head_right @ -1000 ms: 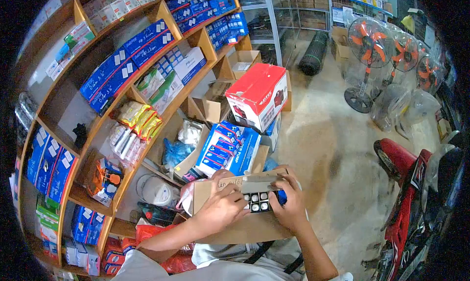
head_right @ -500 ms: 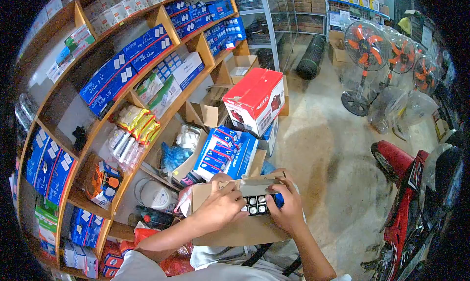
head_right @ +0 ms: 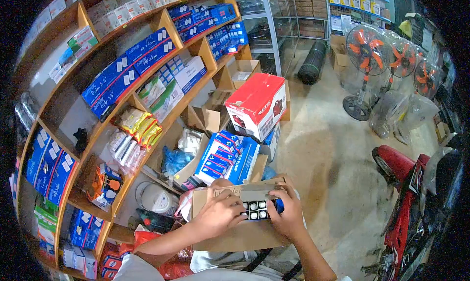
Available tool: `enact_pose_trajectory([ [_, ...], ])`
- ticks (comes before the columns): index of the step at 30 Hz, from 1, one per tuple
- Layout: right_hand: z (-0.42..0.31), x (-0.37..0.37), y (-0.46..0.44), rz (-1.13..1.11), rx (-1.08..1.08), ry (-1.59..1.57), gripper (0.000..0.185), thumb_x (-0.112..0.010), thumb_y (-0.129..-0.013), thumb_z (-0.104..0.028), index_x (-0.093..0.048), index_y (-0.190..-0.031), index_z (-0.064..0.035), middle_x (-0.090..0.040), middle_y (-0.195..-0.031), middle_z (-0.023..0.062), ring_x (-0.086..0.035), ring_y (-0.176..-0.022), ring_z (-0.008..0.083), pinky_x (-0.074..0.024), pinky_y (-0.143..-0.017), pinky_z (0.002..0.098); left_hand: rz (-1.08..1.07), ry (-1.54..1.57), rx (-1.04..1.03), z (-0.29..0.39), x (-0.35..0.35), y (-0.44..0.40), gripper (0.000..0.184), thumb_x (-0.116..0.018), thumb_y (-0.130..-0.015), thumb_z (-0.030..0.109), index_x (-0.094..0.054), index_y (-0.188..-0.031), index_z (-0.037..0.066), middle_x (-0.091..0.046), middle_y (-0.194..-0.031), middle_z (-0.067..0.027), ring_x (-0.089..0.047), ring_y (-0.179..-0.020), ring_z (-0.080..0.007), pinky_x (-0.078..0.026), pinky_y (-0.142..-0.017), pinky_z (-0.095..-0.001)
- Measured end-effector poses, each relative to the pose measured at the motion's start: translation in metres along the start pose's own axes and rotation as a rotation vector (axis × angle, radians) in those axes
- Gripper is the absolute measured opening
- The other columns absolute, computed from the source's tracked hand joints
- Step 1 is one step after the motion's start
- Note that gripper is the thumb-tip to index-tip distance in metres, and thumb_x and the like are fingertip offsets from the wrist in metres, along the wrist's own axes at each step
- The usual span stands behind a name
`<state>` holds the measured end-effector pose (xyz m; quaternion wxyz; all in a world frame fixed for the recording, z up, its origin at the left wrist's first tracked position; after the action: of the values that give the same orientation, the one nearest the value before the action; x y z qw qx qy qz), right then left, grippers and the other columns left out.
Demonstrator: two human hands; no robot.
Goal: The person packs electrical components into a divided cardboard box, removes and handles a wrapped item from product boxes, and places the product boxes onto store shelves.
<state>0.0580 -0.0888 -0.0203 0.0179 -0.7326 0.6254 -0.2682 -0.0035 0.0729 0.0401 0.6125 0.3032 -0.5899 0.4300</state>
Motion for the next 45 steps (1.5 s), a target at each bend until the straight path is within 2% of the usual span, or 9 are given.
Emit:
enact_pose_trajectory([
  [7, -0.007, 0.002, -0.002, -0.01, 0.012, -0.029, 0.025, -0.071, -0.084, -0.013, -0.069, -0.107, -0.0033, -0.063, -0.129, 0.0252, -0.061, -0.121, 0.0428, -0.0471, -0.103, 0.0463, 0.048, 0.13, 0.044, -0.004, 0.006, 0.0, 0.019, -0.075, -0.087, 0.028, -0.075, -0.099, 0.014, -0.068, -0.102, -0.0031, -0.061, -0.109, -0.0241, -0.032, -0.1, -0.0479],
  [10, -0.004, 0.003, -0.002, -0.015, -0.017, -0.027, 0.026, -0.071, -0.084, -0.012, -0.069, -0.108, -0.0038, -0.063, -0.13, 0.0247, -0.06, -0.123, 0.0428, -0.0456, -0.105, 0.0463, 0.154, 0.222, 0.067, -0.008, 0.019, 0.014, 0.023, -0.079, -0.085, 0.027, -0.075, -0.102, 0.011, -0.069, -0.105, -0.0066, -0.062, -0.109, -0.0269, -0.039, -0.099, -0.0461],
  [13, 0.001, 0.004, -0.001, -0.01, -0.041, -0.037, 0.026, -0.07, -0.084, -0.011, -0.069, -0.109, -0.0035, -0.062, -0.132, 0.0252, -0.059, -0.124, 0.043, -0.0442, -0.107, 0.0461, 0.278, 0.29, 0.172, -0.029, 0.045, 0.049, 0.037, -0.078, -0.087, 0.028, -0.071, -0.116, 0.007, -0.064, -0.105, -0.0136, -0.06, -0.11, -0.0339, -0.051, -0.093, -0.0488],
  [20, -0.005, 0.004, -0.002, 0.017, 0.036, -0.055, 0.029, -0.067, -0.083, -0.004, -0.067, -0.111, 0.0008, -0.063, -0.132, 0.0263, -0.062, -0.122, 0.0403, -0.0454, -0.106, 0.0436, 0.132, 0.183, 0.391, -0.018, -0.003, 0.105, 0.072, -0.076, -0.086, 0.046, -0.051, -0.138, 0.004, -0.048, -0.125, -0.024, -0.05, -0.114, -0.0419, -0.042, -0.1, -0.0518],
  [28, -0.011, 0.002, -0.001, 0.016, 0.108, -0.034, 0.028, -0.067, -0.084, -0.002, -0.066, -0.112, 0.0011, -0.063, -0.132, 0.0264, -0.062, -0.122, 0.0417, -0.0459, -0.106, 0.0432, 0.178, 0.114, 0.447, -0.035, -0.029, 0.097, 0.058, -0.076, -0.086, 0.036, -0.054, -0.128, 0.003, -0.05, -0.111, -0.0222, -0.053, -0.106, -0.0426, -0.045, -0.092, -0.0529],
  [37, -0.009, 0.01, 0.0, 0.02, 0.046, -0.069, 0.028, -0.065, -0.084, -0.002, -0.065, -0.112, 0.0019, -0.063, -0.132, 0.027, -0.062, -0.123, 0.0407, -0.0456, -0.106, 0.0432, 0.298, 0.073, 0.34, -0.033, -0.02, 0.085, 0.037, -0.074, -0.088, 0.022, -0.059, -0.116, 0.003, -0.065, -0.1, -0.0174, -0.065, -0.091, -0.0388, -0.053, -0.08, -0.0476],
  [40, -0.005, 0.011, 0.0, 0.035, 0.058, -0.085, 0.028, -0.063, -0.085, -0.001, -0.066, -0.113, 0.0025, -0.063, -0.132, 0.0284, -0.062, -0.124, 0.0406, -0.0446, -0.107, 0.0435, 0.316, 0.288, 0.453, -0.04, -0.011, 0.086, 0.032, -0.074, -0.092, 0.025, -0.062, -0.112, 0.002, -0.067, -0.097, -0.0176, -0.068, -0.083, -0.0362, -0.055, -0.071, -0.041],
  [43, -0.005, 0.01, -0.001, 0.037, 0.067, -0.135, 0.029, -0.06, -0.087, 0.0, -0.066, -0.115, 0.0033, -0.062, -0.133, 0.028, -0.061, -0.125, 0.0384, -0.0445, -0.107, 0.0427, 0.535, 0.394, 0.291, -0.023, 0.025, 0.076, 0.029, -0.069, -0.098, 0.021, -0.061, -0.116, 0.0, -0.066, -0.092, -0.0151, -0.068, -0.072, -0.0262, -0.053, -0.064, -0.0342],
  [45, 0.01, 0.009, 0.0, 0.063, 0.03, -0.179, 0.03, -0.056, -0.089, 0.001, -0.066, -0.117, 0.004, -0.062, -0.134, 0.0242, -0.06, -0.125, 0.0334, -0.0443, -0.107, 0.0397, 0.313, 1.118, 0.578, -0.035, -0.012, 0.073, 0.027, -0.061, -0.104, 0.019, -0.058, -0.122, -0.001, -0.06, -0.085, -0.0081, -0.061, -0.065, -0.0139, -0.047, -0.059, -0.0281],
])
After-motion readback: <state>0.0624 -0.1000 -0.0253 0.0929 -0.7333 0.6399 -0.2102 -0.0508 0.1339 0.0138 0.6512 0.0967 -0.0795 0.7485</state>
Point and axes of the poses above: each hand's wrist, its own y-axis away from the middle knuckle, its own x-axis out of the back of the hand, z = x × y, the point moved 9 cm from there along -y, towards the middle knuckle
